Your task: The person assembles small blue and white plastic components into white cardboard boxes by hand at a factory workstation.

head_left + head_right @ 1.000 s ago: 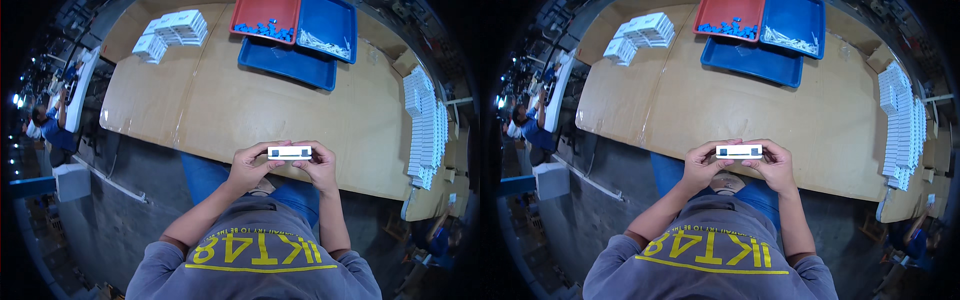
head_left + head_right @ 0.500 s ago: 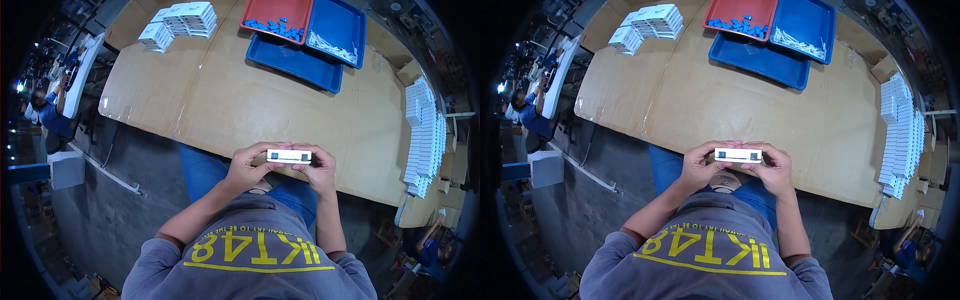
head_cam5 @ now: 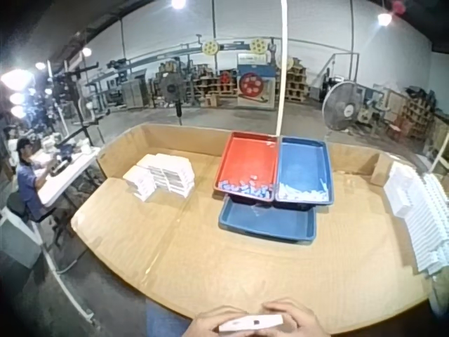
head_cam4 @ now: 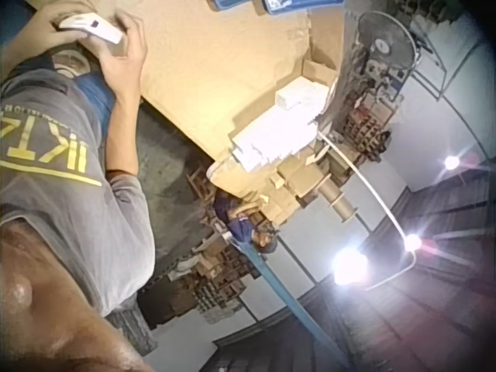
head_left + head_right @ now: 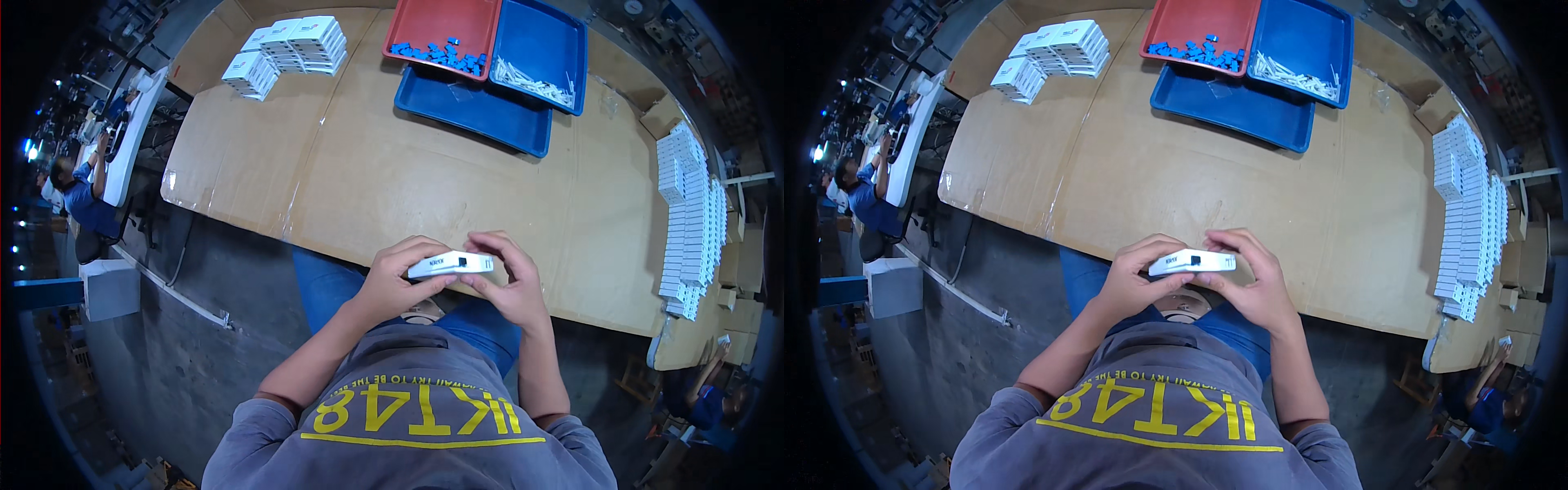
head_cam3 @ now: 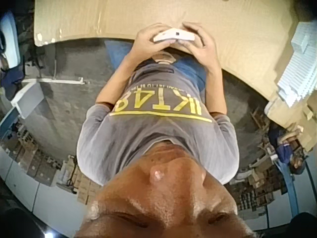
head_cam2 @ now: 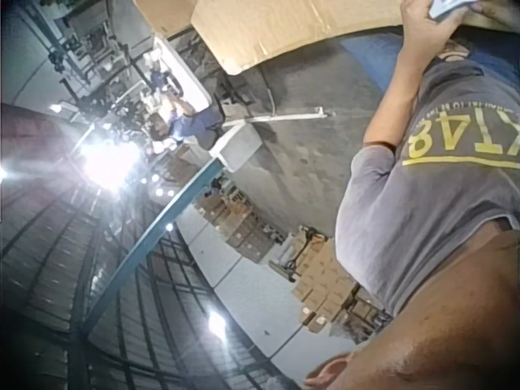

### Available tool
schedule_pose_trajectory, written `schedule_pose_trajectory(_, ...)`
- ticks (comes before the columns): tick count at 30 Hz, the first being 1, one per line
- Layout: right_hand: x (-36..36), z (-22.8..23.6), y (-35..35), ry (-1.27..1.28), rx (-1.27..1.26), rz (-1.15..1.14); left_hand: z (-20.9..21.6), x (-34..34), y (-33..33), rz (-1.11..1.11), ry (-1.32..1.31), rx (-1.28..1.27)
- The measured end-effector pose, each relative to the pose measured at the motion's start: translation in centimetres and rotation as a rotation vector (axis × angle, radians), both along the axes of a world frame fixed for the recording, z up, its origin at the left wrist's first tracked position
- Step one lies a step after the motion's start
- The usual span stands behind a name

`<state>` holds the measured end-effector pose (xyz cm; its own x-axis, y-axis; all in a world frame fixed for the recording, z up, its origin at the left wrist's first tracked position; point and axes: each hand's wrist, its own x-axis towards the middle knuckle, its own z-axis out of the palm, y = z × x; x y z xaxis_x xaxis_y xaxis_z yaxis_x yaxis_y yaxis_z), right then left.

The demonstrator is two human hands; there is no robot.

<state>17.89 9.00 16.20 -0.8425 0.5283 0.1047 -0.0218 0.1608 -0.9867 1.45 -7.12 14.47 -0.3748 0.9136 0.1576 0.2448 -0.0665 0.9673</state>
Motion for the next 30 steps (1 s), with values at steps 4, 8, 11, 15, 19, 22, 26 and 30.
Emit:
schedule_pose_trajectory(4,1.2,2.4,-0.9,0.032,0.097,0.112,3.8,1.1,-0.6,-0.009,-0.006,0.039)
schedule_pose_trajectory(8,1.2,2.2,-1.0,0.094,0.195,0.084,4.2,1.1,-1.0,-0.034,0.109,0.099)
schedule_pose_trajectory(11,0.3,1.8,-0.8,-0.015,0.166,0.078,2.7,0.8,-0.4,0.009,0.079,-0.059)
schedule_pose_trajectory(15,0.0,0.3,-1.6,-0.096,0.091,-0.022,2.4,0.9,0.4,0.114,-0.109,-0.015)
schedule_pose_trajectory(19,0.3,1.6,-2.1,0.107,-0.036,-0.052,3.1,-0.4,-0.8,0.006,-0.093,0.030)
schedule_pose_trajectory(22,0.0,2.4,-2.0,0.050,0.122,0.008,3.5,-0.2,-0.5,0.027,-0.001,0.031)
schedule_pose_trajectory(26,-0.1,-0.4,-0.7,-0.095,0.116,0.016,1.1,0.0,0.1,0.038,-0.038,-0.081)
schedule_pose_trajectory(30,0.1,-3.4,1.1,-0.421,-0.192,0.136,-2.3,0.4,0.8,-0.025,-0.305,-0.357)
